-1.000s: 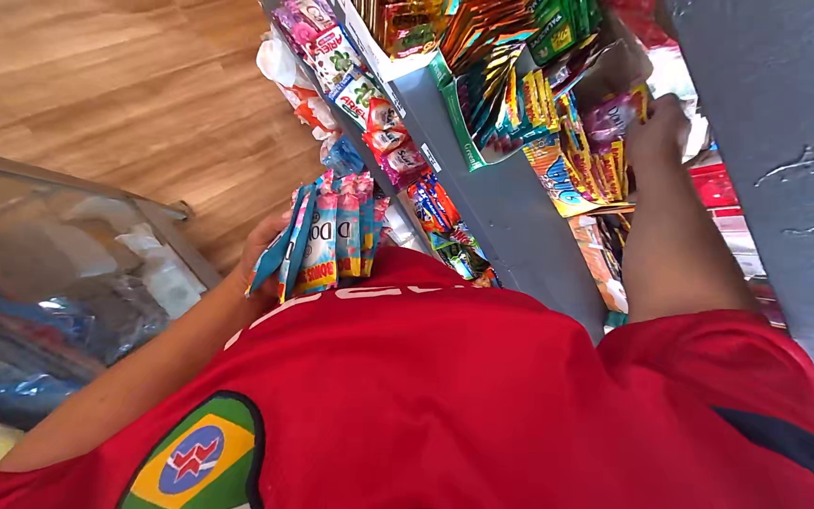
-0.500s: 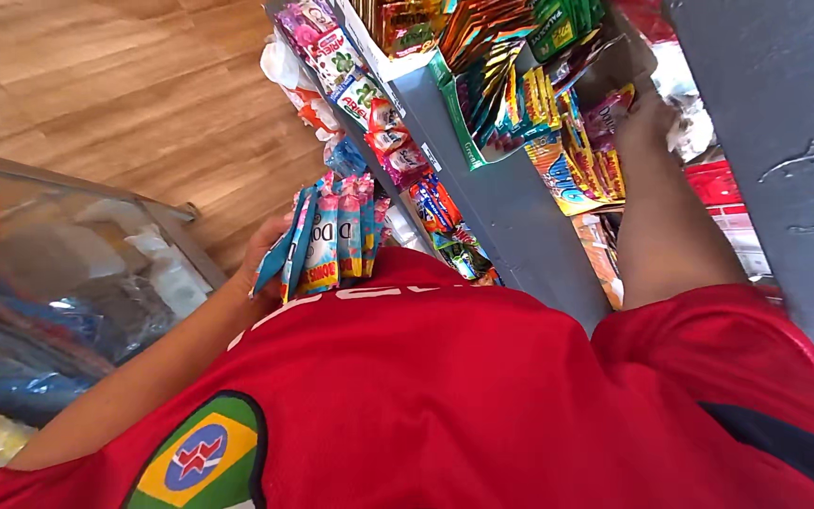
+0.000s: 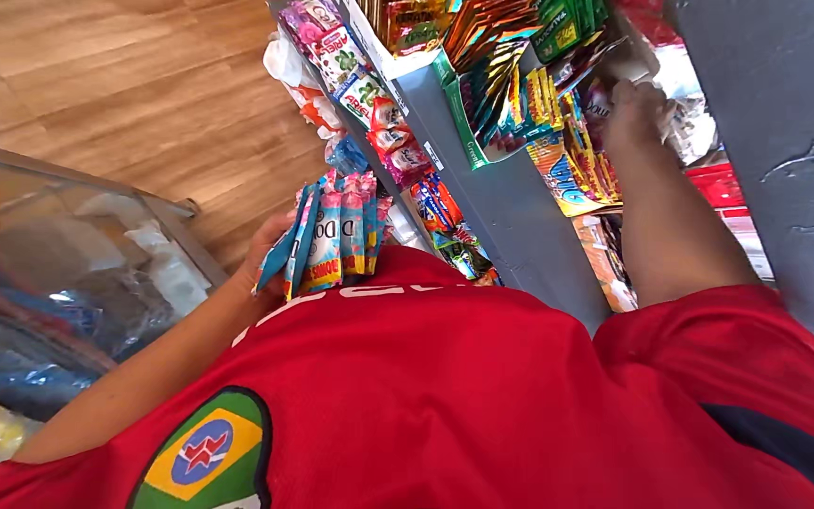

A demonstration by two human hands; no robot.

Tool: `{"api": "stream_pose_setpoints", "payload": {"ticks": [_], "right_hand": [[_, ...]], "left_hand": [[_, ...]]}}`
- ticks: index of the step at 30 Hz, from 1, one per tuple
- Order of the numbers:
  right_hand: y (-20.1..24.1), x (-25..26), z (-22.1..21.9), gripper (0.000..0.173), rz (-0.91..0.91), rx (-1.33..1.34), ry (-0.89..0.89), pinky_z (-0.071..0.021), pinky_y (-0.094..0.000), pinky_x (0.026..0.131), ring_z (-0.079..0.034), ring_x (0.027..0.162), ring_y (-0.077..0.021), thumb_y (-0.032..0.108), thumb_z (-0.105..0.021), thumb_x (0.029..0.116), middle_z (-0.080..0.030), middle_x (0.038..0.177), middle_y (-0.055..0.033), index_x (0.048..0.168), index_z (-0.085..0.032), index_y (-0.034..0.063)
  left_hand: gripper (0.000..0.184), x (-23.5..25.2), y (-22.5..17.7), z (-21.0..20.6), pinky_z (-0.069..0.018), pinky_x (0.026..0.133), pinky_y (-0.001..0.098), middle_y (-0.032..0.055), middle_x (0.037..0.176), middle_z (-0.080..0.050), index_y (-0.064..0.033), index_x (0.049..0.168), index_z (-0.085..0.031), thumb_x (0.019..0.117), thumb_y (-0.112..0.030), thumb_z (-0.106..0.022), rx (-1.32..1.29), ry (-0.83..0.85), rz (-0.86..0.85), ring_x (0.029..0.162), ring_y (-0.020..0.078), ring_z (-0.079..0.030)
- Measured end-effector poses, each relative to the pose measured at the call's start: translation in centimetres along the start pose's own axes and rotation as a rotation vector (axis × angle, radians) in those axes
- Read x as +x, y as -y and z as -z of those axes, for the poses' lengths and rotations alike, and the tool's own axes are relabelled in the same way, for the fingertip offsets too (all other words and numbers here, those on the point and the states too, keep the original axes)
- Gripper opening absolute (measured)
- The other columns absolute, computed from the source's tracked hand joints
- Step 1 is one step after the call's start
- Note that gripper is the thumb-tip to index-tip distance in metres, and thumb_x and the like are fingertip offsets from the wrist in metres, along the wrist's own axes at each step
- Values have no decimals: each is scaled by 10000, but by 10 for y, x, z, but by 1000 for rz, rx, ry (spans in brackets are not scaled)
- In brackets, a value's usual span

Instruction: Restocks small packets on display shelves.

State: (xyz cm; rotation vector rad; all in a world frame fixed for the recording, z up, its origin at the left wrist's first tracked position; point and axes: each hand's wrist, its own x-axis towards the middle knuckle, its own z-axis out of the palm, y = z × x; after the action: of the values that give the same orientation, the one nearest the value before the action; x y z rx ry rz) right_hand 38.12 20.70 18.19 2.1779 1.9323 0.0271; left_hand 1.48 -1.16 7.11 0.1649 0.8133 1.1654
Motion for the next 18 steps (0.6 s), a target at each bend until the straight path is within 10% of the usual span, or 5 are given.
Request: {"api": "stream_pose_setpoints", "payload": {"ticks": [3,7,12,16,18], "right_hand": [[1,5,8,426,-114,158,24,-310,-677,1119,-411,1385,-537,-3,-506,1009,-450,1446,-392,1413,-466,-133],[1,2,24,434,-291,277,-61,-308,-640,1128,-418,1400,-499,83,-428,1036,-452,1456,-383,1412,-470,-130],[-8,-7,24,435,-245,167,72,-312,-696,1103,-427,1354,-576,86,-528,1042,-455,1397,-450,1367,-463,-196],[0,-11,23,425,-302,131,126,-311,-660,1121,-417,1383,-538,28,-547,1004,-450,1429,-419,1375,-482,-169],[-4,-1,21,424,-299,63,144,-320,-690,1101,-427,1362,-564,46,-590,993,-458,1403,-440,1331,-504,-195]], "left_hand": [[215,23,21,42,-608,737,223,-6,922,-766,-163,1029,-742,963,-213,-544,-150,343,-30,839,42,-728],[483,-14,-22,-50,-484,625,95,-94,703,-621,-167,871,-456,1018,27,-38,148,-341,133,638,-62,-594],[208,24,21,43,-602,743,211,-26,918,-765,-176,1015,-751,966,-213,-552,-151,349,-60,837,24,-721],[465,1,-6,-12,-515,622,104,-92,715,-669,-185,831,-514,1029,-10,-131,20,-98,60,656,-55,-633],[303,16,12,23,-585,682,179,-22,829,-743,-155,925,-679,986,-118,-385,-118,171,6,758,16,-708]]}}
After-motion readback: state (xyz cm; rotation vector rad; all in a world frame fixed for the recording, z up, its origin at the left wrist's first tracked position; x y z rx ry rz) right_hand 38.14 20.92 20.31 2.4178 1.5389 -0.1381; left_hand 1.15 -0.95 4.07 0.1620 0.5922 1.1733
